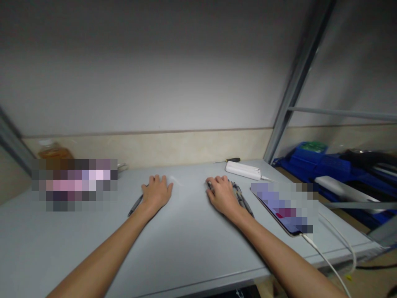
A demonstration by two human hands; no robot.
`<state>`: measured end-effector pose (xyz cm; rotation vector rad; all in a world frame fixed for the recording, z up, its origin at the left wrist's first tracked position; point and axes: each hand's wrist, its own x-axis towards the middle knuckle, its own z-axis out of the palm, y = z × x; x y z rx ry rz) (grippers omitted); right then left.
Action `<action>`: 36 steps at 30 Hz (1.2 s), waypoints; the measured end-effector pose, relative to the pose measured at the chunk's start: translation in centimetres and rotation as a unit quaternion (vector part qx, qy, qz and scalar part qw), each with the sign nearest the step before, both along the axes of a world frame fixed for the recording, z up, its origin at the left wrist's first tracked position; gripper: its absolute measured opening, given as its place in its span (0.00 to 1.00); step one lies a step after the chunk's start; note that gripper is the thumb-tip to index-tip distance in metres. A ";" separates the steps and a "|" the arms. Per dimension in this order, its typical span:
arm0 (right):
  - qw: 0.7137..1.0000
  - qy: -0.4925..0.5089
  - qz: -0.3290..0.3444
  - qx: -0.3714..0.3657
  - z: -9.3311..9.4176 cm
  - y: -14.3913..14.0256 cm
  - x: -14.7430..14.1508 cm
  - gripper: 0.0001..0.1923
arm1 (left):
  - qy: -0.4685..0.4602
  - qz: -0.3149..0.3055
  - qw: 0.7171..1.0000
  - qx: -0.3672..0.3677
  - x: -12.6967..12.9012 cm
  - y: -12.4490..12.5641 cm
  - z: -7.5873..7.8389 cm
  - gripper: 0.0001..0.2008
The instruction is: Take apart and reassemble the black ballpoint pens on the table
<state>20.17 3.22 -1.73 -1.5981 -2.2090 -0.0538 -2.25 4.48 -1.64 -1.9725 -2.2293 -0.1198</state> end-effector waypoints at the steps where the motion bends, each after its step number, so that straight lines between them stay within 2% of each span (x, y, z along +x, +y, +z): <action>1: 1.000 -0.018 -0.020 0.001 0.1 -0.1 0.0 0.15 | 0.000 0.002 1.000 -0.002 0.0 0.0 0.0 0.24; 6: 0.992 -0.038 -0.117 -0.031 0.5 -0.3 0.6 0.19 | 0.002 0.005 1.000 -0.002 0.1 -0.1 0.1 0.23; 9: 0.988 -0.024 -0.131 -0.083 0.8 -0.3 0.9 0.23 | 0.005 0.000 1.000 0.010 0.0 -0.1 0.1 0.23; 13: 0.986 -0.008 -0.110 -0.122 1.1 -0.2 1.1 0.23 | 0.006 0.004 1.000 0.010 -0.1 -0.1 0.2 0.24; 24: 0.990 -0.003 -0.057 -0.127 0.4 0.9 2.2 0.21 | 0.000 0.003 1.000 0.001 -0.2 -0.3 0.4 0.25; 36: 0.992 -0.012 0.006 -0.125 0.4 1.4 3.1 0.21 | 0.000 0.004 1.000 0.003 -0.3 -0.3 0.4 0.24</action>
